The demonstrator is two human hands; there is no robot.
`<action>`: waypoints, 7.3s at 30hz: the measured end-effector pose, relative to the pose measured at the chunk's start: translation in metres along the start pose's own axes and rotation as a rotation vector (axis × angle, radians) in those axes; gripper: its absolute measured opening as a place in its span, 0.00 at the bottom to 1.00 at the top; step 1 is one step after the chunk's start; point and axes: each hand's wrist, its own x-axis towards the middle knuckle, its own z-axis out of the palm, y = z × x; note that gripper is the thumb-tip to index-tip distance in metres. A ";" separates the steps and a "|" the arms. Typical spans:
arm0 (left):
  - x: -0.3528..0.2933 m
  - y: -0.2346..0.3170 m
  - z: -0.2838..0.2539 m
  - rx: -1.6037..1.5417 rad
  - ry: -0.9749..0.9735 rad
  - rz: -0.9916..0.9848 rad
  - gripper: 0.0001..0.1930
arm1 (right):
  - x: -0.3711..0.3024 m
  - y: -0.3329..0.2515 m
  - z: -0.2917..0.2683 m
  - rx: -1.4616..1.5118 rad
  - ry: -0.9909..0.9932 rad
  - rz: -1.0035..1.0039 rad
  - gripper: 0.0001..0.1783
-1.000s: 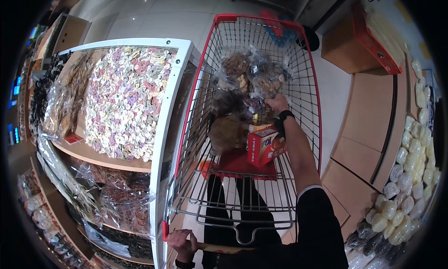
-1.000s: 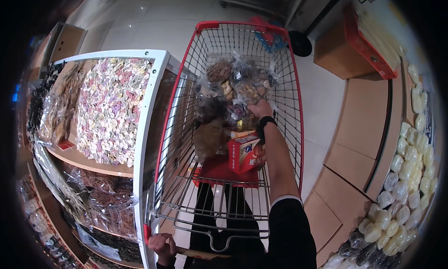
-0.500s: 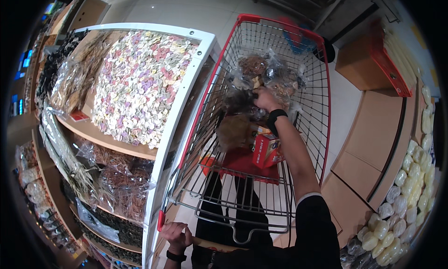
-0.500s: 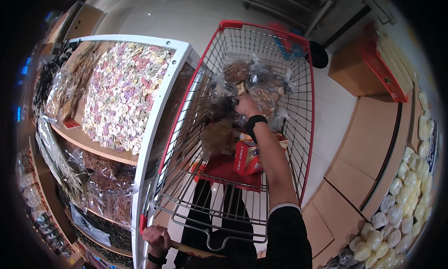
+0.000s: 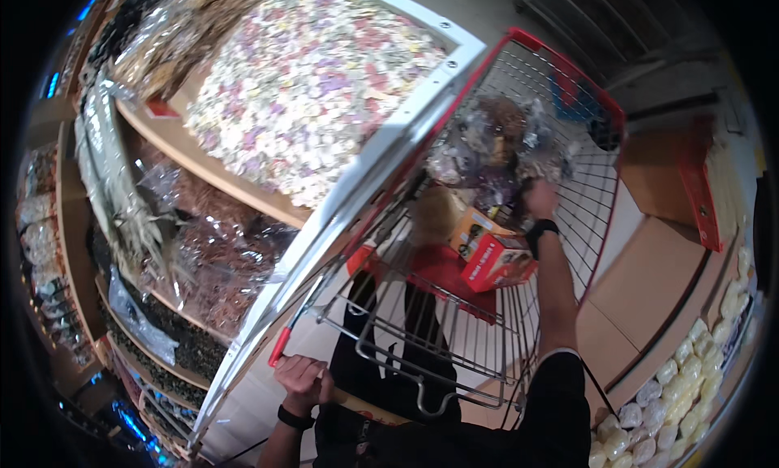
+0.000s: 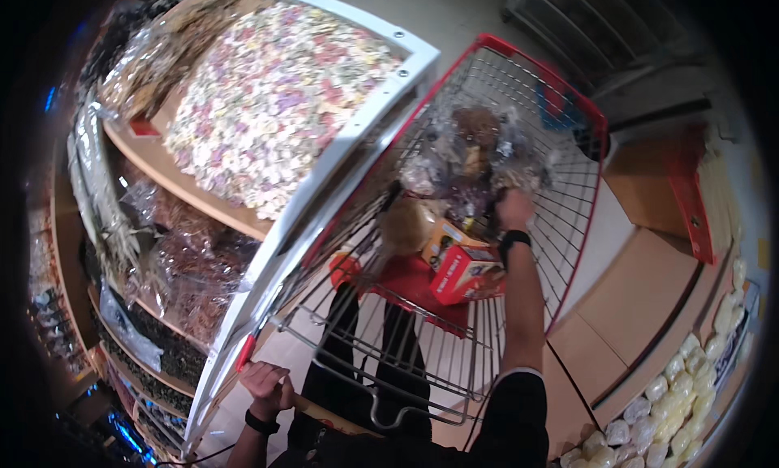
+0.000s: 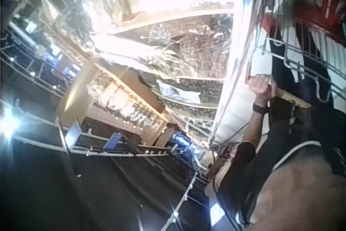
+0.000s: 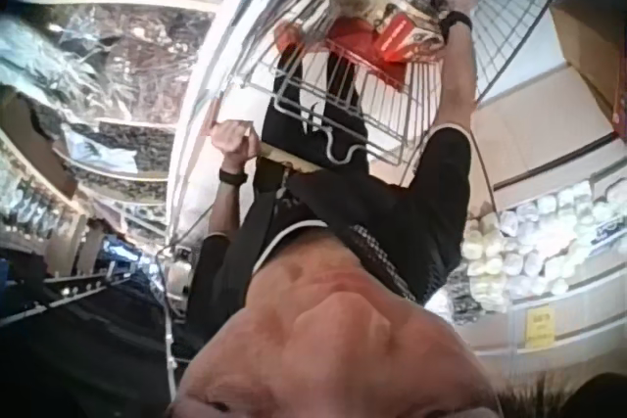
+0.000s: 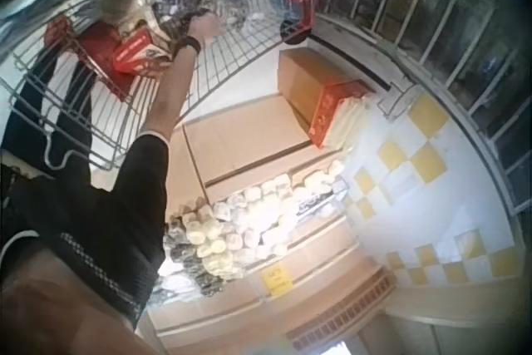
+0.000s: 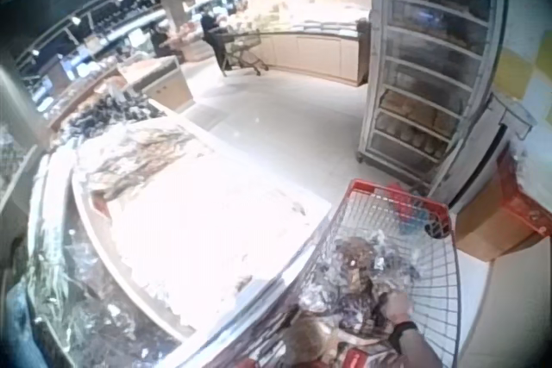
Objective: The recorder is picking various dried goods like mushrooms and kelp from bins, putting them in plastic bags, and loading them into a shopping cart.
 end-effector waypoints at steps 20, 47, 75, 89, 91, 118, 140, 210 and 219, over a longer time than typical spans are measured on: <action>-0.002 0.000 0.015 -0.042 0.023 -0.005 0.05 | 0.030 0.067 0.057 0.206 -0.032 -0.216 0.10; 0.011 0.015 0.026 -0.061 -0.059 -0.092 0.02 | 0.128 -0.031 -0.004 0.995 0.333 0.278 0.36; -0.017 -0.026 -0.138 -0.606 0.293 -0.015 0.42 | -0.389 -0.122 -0.310 1.189 -0.315 -0.666 0.21; -0.162 -0.182 -0.217 -1.303 -0.268 -0.250 0.45 | -0.531 -0.437 -0.276 0.704 -0.952 -1.218 0.24; -0.168 -0.207 -0.230 -1.252 -0.115 -0.264 0.45 | -0.526 -0.454 -0.252 0.742 -0.978 -1.068 0.29; 0.038 -0.324 -0.225 -0.964 -0.569 -0.130 0.37 | -0.521 -0.258 -0.194 1.234 -0.029 -0.295 0.21; -0.009 -0.206 -0.238 0.375 -0.458 0.153 0.50 | -0.562 -0.125 -0.121 0.513 0.323 0.131 0.10; 0.134 0.122 0.004 -0.058 0.271 0.253 0.08 | -0.170 0.009 -0.311 1.298 0.074 -0.638 0.07; 0.181 0.149 0.006 0.024 0.072 0.154 0.14 | -0.281 -0.013 -0.328 1.941 -0.160 -0.709 0.11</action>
